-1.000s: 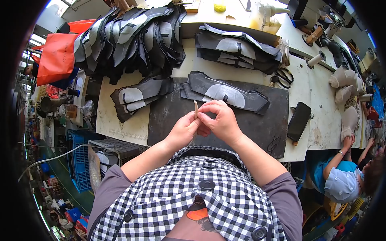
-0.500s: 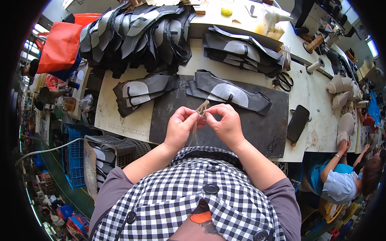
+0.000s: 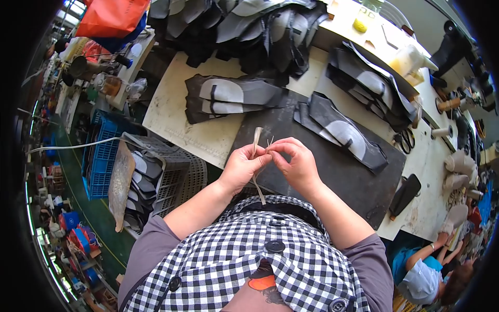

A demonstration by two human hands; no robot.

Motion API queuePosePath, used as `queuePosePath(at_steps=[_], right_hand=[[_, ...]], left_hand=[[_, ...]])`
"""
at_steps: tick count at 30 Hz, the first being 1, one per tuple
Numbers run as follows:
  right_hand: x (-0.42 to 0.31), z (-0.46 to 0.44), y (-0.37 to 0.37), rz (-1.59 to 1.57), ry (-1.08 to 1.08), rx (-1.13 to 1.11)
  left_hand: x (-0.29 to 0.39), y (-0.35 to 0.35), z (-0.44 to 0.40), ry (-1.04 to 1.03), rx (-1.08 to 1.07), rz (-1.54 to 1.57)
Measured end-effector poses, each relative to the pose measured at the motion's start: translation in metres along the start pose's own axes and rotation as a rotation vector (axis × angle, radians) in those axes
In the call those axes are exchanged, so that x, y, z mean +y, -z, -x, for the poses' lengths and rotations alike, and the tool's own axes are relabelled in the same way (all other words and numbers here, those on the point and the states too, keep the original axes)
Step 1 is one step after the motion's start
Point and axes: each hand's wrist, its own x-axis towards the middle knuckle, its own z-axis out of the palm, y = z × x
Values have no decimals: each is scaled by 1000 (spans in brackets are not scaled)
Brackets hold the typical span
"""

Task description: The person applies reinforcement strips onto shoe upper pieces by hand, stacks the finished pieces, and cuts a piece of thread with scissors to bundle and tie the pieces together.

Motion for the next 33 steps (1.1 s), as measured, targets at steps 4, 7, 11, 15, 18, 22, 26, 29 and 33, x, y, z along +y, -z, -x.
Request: queuePosePath(at_steps=[4,7,11,15,18,22,26,29,33], right_hand=[[-13,-18,-19,87,-4,-36],[-16,-29,-29,-43,9,-29],[-11,-50,-23,-1138,-419,23],[4,-82,12,-1123,-554,45],[30,-117,-8,-136,-399,41],[62,-175,-48,653,256,83],[40,-172,-51,904,271,9],[6,-147,-48,643,259,-110],[-6,-125,-43,466,181,-68]], left_hand=[[0,30,-1,-37,23,33],[19,43,-5,32,63,191],[40,74,-26,46,217,483],[66,125,-32,-62,-18,499],[85,120,-37,-209,-92,-407],[45,86,-65,-512,-213,-1445],[16,72,-84,-525,-1,-1628],[10,72,-88,-320,-31,-1668],[9,79,-96,-323,-69,-1542]])
